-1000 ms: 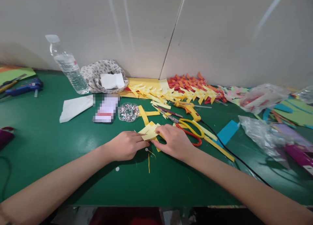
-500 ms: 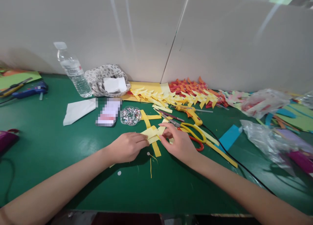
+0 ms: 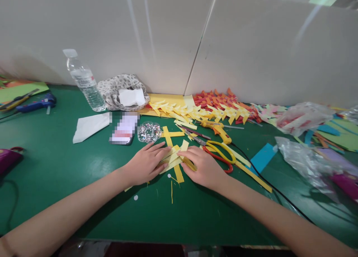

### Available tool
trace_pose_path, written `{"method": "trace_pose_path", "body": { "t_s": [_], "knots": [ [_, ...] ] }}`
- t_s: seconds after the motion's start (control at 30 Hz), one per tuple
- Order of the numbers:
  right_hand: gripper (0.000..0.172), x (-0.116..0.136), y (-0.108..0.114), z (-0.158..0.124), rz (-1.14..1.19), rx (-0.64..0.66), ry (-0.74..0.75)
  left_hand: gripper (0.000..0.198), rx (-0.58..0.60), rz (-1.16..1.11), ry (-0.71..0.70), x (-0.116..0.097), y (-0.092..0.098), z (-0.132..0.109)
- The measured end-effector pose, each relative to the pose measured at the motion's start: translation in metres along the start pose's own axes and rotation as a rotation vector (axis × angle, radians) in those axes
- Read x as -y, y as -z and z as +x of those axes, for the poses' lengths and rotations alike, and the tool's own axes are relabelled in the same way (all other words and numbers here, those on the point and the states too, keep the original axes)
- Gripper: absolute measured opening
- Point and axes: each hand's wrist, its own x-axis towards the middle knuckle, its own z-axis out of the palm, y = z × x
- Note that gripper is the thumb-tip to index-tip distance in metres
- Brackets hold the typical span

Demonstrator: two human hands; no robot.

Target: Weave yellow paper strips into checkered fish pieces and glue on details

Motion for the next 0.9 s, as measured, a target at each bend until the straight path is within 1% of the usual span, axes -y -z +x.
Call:
{"method": "trace_pose_path", "body": {
  "t_s": [0.13, 0.27, 0.4, 0.53, 0.77, 0.9],
  "knots": [
    [0.04, -0.002, 0.001, 0.0, -0.033, 0.131, 0.116, 0.043, 0.003, 0.001, -0.004, -0.001, 0.001, -0.001],
    [0.035, -0.004, 0.002, 0.001, -0.029, 0.208, 0.127, 0.045, -0.011, -0.009, 0.022, -0.004, 0.001, -0.003],
    [0.034, -0.002, 0.002, 0.0, -0.053, 0.22, 0.136, 0.044, -0.018, -0.019, 0.027, -0.006, 0.002, -0.003],
    [0.038, 0.003, 0.001, -0.001, -0.1, 0.22, 0.105, 0.042, -0.007, -0.006, 0.017, -0.005, 0.002, -0.003],
    [0.04, 0.009, -0.004, -0.005, -0.205, 0.207, 0.109, 0.039, -0.042, 0.009, 0.018, -0.005, -0.001, -0.004],
    [0.04, 0.009, -0.003, -0.004, -0.198, 0.235, 0.097, 0.036, -0.038, 0.031, 0.025, -0.005, -0.002, -0.004]
  ]
}}
